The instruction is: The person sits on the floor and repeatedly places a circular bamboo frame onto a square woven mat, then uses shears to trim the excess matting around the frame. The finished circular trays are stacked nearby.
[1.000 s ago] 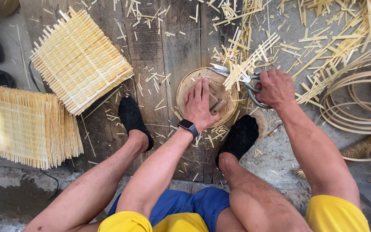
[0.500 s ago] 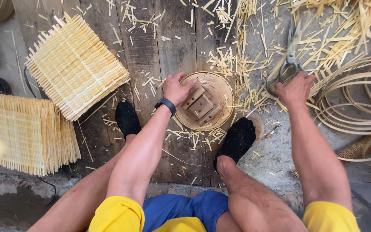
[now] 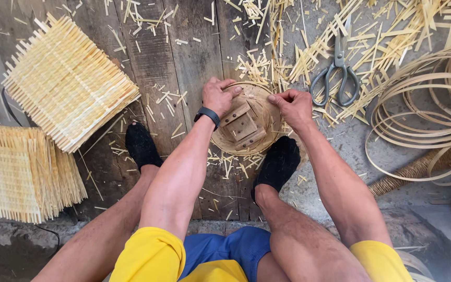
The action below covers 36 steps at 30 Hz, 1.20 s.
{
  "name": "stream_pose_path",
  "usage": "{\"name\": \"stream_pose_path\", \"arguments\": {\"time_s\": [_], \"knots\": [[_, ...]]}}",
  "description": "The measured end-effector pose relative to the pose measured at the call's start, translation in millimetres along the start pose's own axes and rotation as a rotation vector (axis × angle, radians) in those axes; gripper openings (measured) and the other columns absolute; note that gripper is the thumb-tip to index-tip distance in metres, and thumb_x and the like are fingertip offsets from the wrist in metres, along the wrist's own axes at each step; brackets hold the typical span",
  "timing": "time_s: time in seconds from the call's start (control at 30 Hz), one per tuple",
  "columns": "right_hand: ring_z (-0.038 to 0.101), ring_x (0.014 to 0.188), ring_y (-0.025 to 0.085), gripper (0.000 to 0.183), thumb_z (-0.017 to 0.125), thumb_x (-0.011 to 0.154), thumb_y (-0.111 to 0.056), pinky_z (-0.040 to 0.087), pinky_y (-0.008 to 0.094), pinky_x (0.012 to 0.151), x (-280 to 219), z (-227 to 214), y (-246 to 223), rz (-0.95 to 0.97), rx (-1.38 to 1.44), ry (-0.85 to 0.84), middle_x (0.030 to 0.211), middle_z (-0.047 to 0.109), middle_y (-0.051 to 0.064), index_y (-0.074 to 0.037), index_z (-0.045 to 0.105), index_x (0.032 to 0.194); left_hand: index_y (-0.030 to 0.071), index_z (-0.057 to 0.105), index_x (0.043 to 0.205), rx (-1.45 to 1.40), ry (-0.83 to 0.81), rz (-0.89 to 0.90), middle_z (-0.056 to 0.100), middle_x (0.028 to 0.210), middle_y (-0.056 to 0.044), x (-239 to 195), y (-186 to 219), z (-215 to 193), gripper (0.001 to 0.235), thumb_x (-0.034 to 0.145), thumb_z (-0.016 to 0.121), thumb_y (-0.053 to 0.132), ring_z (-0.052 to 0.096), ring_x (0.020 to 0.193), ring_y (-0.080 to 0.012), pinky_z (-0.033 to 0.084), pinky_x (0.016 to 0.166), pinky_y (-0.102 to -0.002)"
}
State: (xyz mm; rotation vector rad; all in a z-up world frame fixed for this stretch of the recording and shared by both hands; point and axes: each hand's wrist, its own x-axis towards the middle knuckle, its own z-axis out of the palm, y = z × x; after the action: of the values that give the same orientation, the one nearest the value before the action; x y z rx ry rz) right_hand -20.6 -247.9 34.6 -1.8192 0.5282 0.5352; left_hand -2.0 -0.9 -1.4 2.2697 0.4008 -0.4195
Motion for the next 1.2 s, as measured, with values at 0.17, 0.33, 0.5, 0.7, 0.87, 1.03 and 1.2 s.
{"name": "stream_pose_path", "arguments": {"time_s": [0.17,0.33,0.5,0.7,0.87,1.03,1.2], "knots": [[0.06,0.063,0.009,0.023,0.086,0.085,-0.025,0.049,0.026,0.057,-4,0,-6,0.034,-0.038,0.0,0.077,0.075,0.006,-0.004,0.08,0.091,0.016,0.081,0.107,-0.015,0.043,0.025,0.062,0.091,-0.012,-4,-2,6,0.038,0.075,0.089,0.034,0.062,0.087,-0.0287,0.05,0.081,-0.04],[0.071,0.073,0.007,0.034,0.084,0.083,-0.027,0.06,0.026,0.061,-18,-21,5,0.157,-0.029,-0.158,0.087,0.075,-0.001,-0.006,0.07,0.105,0.012,0.078,0.116,-0.033,0.247,-0.004,0.067,0.101,-0.009,-34,-39,-20,0.024,0.099,0.074,0.028,0.066,0.086,-0.0236,0.053,0.081,-0.036],[0.07,0.072,0.014,0.029,0.082,0.087,-0.021,0.061,0.03,0.064,-34,-21,34,0.264,0.21,-0.25,0.086,0.075,0.007,0.003,0.076,0.102,0.004,0.079,0.112,-0.513,-0.048,-0.431,0.079,0.095,-0.007,-69,-83,-43,0.035,0.083,0.086,0.022,0.069,0.075,-0.0127,0.056,0.068,-0.033],[0.072,0.069,0.016,0.025,0.081,0.086,-0.018,0.062,0.031,0.062,-32,-18,46,0.276,0.27,-0.216,0.085,0.076,0.01,0.003,0.076,0.099,0.001,0.082,0.107,-0.4,0.065,-0.484,0.081,0.088,-0.007,-67,-79,-29,0.035,0.077,0.089,0.018,0.07,0.071,-0.0124,0.058,0.067,-0.03],[0.071,0.071,0.018,0.026,0.081,0.089,-0.017,0.061,0.031,0.062,-41,-19,29,0.29,0.35,-0.179,0.087,0.075,0.012,0.005,0.075,0.101,0.0,0.08,0.114,-0.394,0.084,-0.482,0.08,0.098,-0.01,-66,-76,-34,0.041,0.08,0.088,0.023,0.072,0.084,-0.0142,0.056,0.08,-0.029],[0.075,0.078,0.015,0.026,0.077,0.085,-0.016,0.067,0.03,0.068,-67,-18,22,0.3,0.596,-0.351,0.094,0.077,0.009,0.002,0.073,0.104,0.007,0.026,0.16,-1.184,-0.015,-0.808,0.044,0.158,-0.012,-120,-71,-25,0.074,0.11,0.078,0.025,0.05,0.126,-0.012,0.036,0.101,-0.038],[0.073,0.07,0.017,0.024,0.076,0.091,-0.017,0.064,0.031,0.061,-71,-6,20,0.28,0.3,-0.318,0.087,0.075,0.01,0.004,0.075,0.1,0.001,0.058,0.128,-1.483,-0.136,-0.679,0.071,0.124,-0.014,-166,-65,3,0.043,0.095,0.068,0.027,0.071,0.111,-0.029,0.058,0.097,-0.051]]}}
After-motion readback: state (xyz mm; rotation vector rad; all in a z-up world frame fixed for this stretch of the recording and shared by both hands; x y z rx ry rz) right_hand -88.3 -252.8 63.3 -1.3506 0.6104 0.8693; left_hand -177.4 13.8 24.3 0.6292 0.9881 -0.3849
